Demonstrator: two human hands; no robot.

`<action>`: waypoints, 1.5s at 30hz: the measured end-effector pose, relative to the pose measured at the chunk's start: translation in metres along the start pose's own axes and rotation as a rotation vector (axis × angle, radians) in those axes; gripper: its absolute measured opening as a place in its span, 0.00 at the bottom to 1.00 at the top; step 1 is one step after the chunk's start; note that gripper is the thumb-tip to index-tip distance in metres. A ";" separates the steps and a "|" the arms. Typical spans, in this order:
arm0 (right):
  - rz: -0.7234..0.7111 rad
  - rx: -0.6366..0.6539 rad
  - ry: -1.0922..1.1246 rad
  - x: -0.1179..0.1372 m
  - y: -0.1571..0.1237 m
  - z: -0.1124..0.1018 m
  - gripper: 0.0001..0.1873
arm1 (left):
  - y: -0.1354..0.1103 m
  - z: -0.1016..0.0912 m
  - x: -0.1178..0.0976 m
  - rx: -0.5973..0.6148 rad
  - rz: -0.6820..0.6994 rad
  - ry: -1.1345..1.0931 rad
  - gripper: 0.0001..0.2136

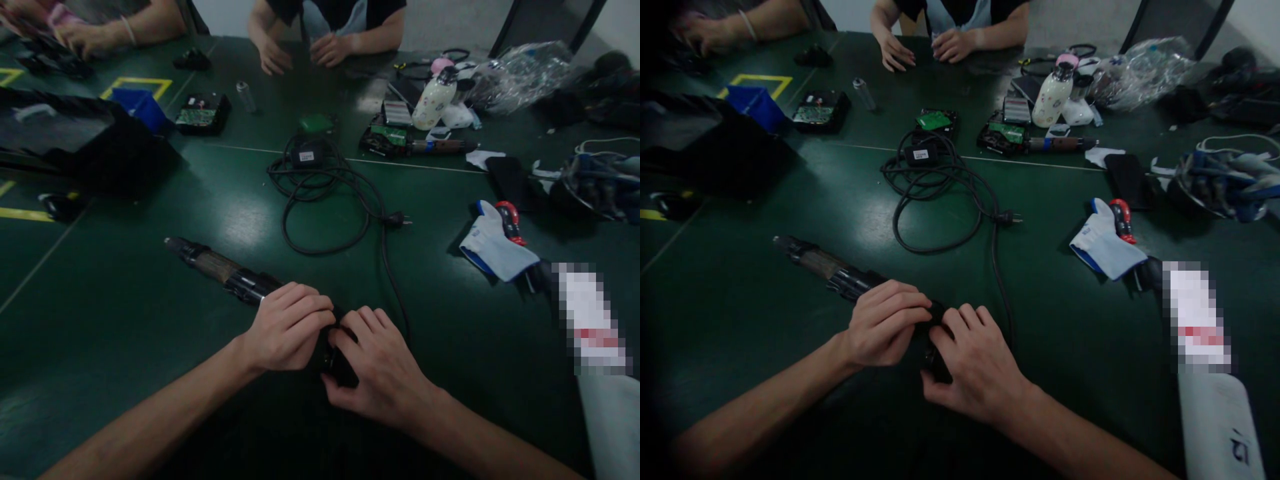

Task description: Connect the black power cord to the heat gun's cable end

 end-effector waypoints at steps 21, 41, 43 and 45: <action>0.127 -0.246 0.105 -0.037 -0.006 -0.011 0.13 | -0.004 -0.026 0.015 -0.192 -0.041 0.035 0.12; 0.002 -0.163 0.076 -0.023 0.000 -0.010 0.11 | -0.005 -0.025 0.020 -0.205 -0.082 0.011 0.12; 0.051 -0.202 0.074 -0.026 0.000 -0.012 0.10 | -0.005 -0.025 0.020 -0.203 -0.075 0.015 0.12; 0.105 -0.258 0.078 -0.032 -0.001 -0.016 0.09 | -0.005 -0.026 0.018 -0.203 -0.061 0.019 0.12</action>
Point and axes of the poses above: each hand's wrist, its own y-axis towards the middle knuckle, its own z-axis out of the palm, x = y × z, the point moved 6 cm from there along y, towards the middle knuckle, and after that the axes turned 2 degrees about y, right-handed, at the moved point
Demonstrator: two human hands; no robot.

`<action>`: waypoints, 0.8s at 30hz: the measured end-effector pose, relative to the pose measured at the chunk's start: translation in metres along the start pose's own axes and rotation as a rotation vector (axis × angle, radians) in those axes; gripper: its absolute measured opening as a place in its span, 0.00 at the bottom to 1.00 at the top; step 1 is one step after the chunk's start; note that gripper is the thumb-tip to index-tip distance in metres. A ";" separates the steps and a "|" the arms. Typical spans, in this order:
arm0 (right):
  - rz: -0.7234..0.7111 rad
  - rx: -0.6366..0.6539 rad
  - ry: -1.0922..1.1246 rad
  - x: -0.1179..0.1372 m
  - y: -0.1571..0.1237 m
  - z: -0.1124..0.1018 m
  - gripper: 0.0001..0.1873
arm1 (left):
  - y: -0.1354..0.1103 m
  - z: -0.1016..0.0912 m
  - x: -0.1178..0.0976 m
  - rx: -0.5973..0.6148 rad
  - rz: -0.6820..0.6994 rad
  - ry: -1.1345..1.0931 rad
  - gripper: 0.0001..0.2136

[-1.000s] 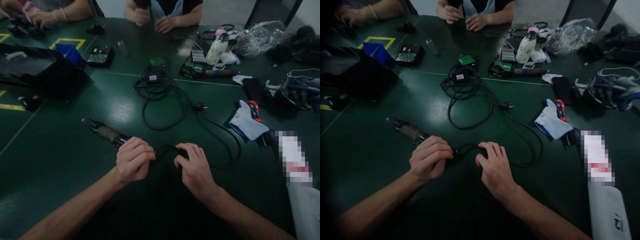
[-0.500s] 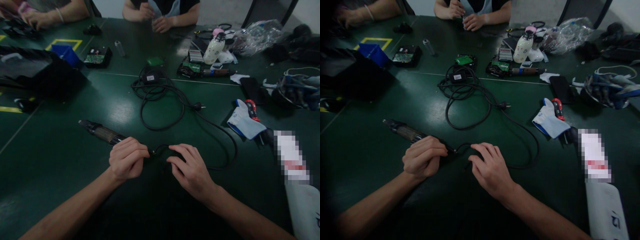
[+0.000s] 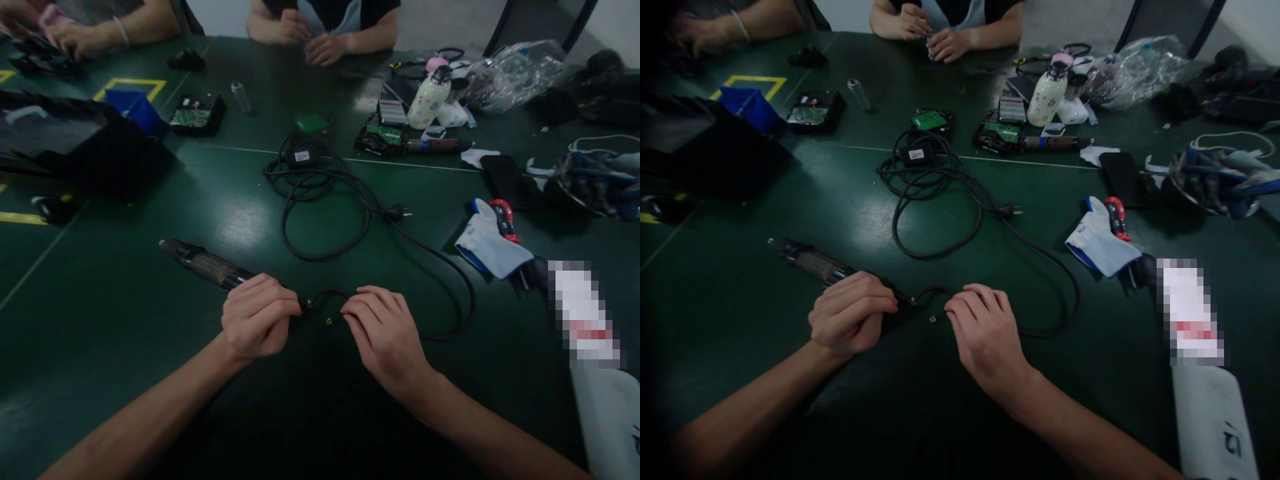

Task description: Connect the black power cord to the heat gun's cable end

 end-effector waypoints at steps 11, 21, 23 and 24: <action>0.244 -0.278 -0.067 -0.041 0.005 -0.022 0.04 | 0.000 -0.004 -0.002 0.003 0.011 0.043 0.10; 0.213 -0.886 0.199 -0.037 -0.017 -0.058 0.03 | 0.008 0.017 0.012 0.188 -0.190 0.257 0.12; 0.222 -0.900 0.210 -0.038 -0.017 -0.058 0.03 | 0.008 0.026 0.013 0.289 -0.199 0.310 0.14; 0.214 -0.893 0.212 -0.038 -0.017 -0.058 0.03 | 0.008 0.030 0.013 0.321 -0.198 0.336 0.15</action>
Point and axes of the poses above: each hand's wrist, its own y-axis towards the middle knuckle, its own z-axis out of the palm, x = y × z, the point moved 6 cm from there along y, towards the middle knuckle, and after that the axes turned 2 degrees about y, right-handed, at the moved point
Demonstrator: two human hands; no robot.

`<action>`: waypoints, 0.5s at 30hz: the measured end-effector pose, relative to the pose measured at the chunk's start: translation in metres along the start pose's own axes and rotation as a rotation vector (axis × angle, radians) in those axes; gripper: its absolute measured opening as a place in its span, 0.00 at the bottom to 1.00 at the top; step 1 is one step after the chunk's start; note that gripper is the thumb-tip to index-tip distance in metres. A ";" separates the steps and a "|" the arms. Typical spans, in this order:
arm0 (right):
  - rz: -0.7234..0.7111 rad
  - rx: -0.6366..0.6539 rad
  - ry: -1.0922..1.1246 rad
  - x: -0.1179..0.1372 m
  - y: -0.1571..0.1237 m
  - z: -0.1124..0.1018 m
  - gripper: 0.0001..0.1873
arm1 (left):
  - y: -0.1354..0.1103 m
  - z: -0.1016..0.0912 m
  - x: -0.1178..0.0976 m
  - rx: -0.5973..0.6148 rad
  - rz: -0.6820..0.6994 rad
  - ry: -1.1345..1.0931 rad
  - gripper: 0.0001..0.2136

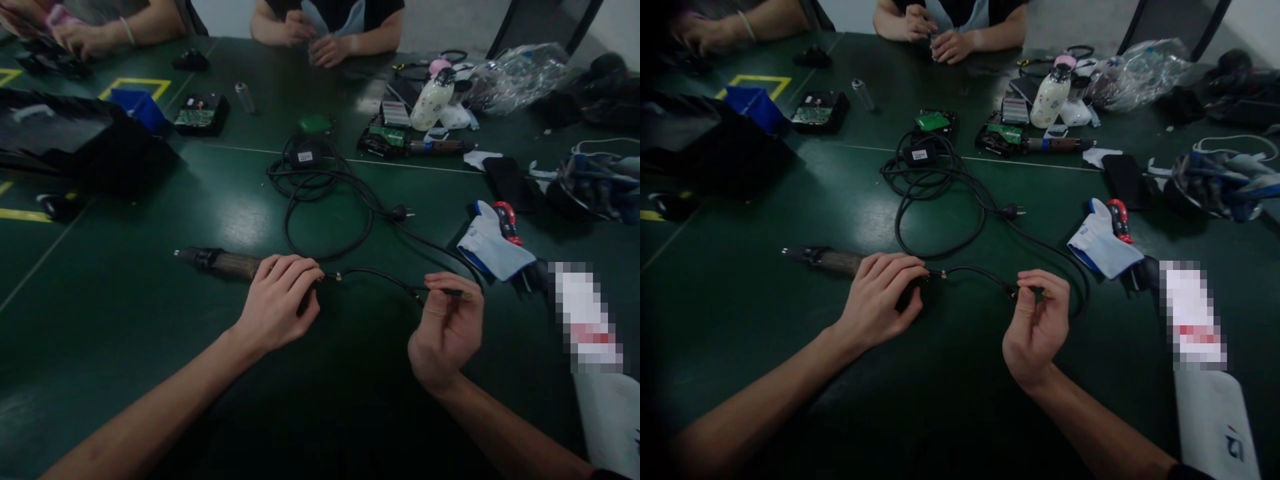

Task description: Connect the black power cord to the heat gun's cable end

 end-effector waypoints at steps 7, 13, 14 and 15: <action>-0.114 0.362 0.045 0.013 -0.007 0.021 0.08 | -0.002 0.006 0.003 0.012 -0.036 0.146 0.13; -0.202 0.895 -0.084 0.011 -0.029 0.054 0.05 | -0.003 0.005 0.004 -0.008 -0.022 0.160 0.13; -0.210 0.910 -0.095 0.011 -0.030 0.055 0.06 | -0.003 0.005 0.005 -0.006 -0.012 0.160 0.14; -0.217 0.910 -0.101 0.010 -0.030 0.055 0.06 | -0.003 0.004 0.005 -0.004 0.001 0.161 0.14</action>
Point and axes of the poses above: each hand's wrist, its own y-axis towards the middle knuckle, its own z-axis out of the palm, x = y × z, the point moved 6 cm from there along y, towards the middle knuckle, and after that the axes turned 2 degrees about y, right-handed, at the moved point
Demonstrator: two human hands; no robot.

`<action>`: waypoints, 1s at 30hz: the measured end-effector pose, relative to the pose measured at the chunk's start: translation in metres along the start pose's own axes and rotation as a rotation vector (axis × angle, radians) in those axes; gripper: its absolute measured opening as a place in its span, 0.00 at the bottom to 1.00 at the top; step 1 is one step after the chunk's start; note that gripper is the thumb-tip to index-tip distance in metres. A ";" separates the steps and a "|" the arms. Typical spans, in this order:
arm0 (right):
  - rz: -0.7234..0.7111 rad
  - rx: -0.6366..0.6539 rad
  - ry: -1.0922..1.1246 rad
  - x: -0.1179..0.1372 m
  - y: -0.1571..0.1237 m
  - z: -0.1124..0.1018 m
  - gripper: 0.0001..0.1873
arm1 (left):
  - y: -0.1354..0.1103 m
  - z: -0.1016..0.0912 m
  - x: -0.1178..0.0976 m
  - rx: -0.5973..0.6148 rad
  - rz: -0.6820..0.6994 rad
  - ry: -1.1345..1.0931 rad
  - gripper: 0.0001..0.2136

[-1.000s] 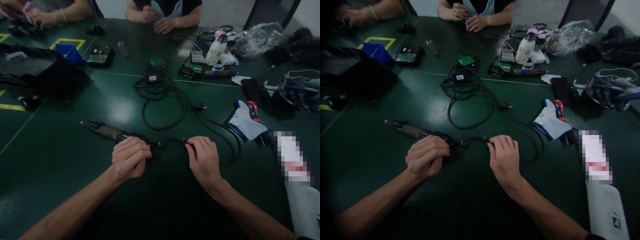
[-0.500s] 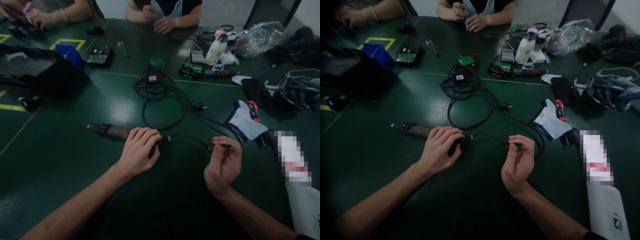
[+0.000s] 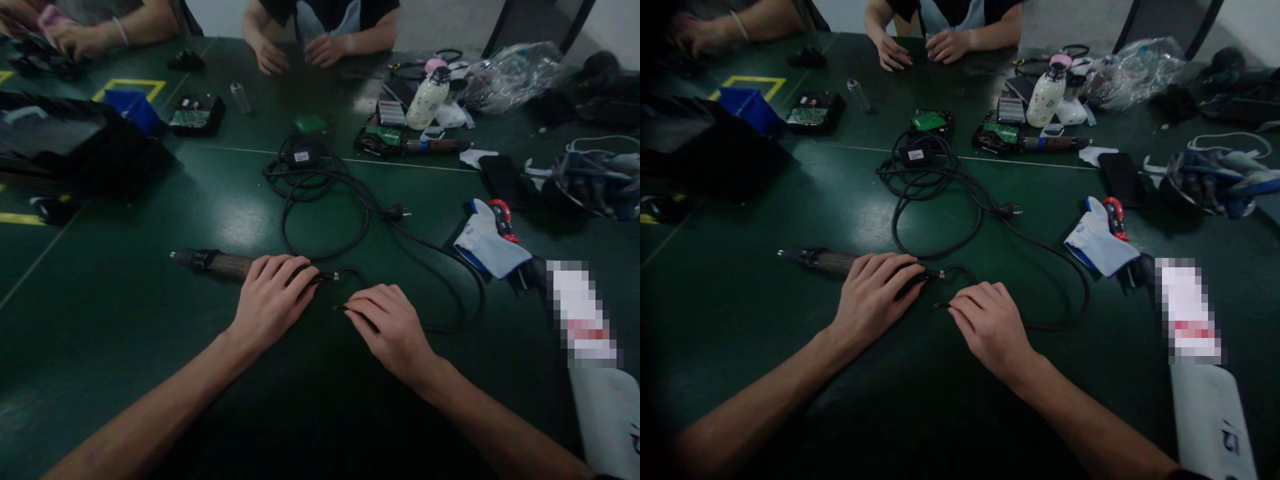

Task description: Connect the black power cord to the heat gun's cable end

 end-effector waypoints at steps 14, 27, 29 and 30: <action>-0.005 -0.052 -0.001 0.005 -0.002 -0.003 0.05 | -0.009 -0.007 -0.025 0.095 0.362 -0.068 0.14; 0.042 -0.182 0.016 0.012 -0.013 -0.006 0.08 | -0.012 -0.007 -0.027 0.065 0.325 0.037 0.15; 0.053 -0.161 0.048 0.011 -0.015 -0.004 0.09 | -0.014 -0.006 -0.026 0.065 0.336 0.040 0.16; 0.054 -0.139 0.067 0.011 -0.015 -0.002 0.08 | -0.015 -0.006 -0.025 0.064 0.340 0.042 0.16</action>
Point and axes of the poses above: each hand's wrist, its own y-axis towards the middle knuckle, its own z-axis out of the palm, x = y × z, the point moved 6 cm from there along y, towards the middle knuckle, and after that the axes turned 2 degrees about y, right-handed, at the moved point
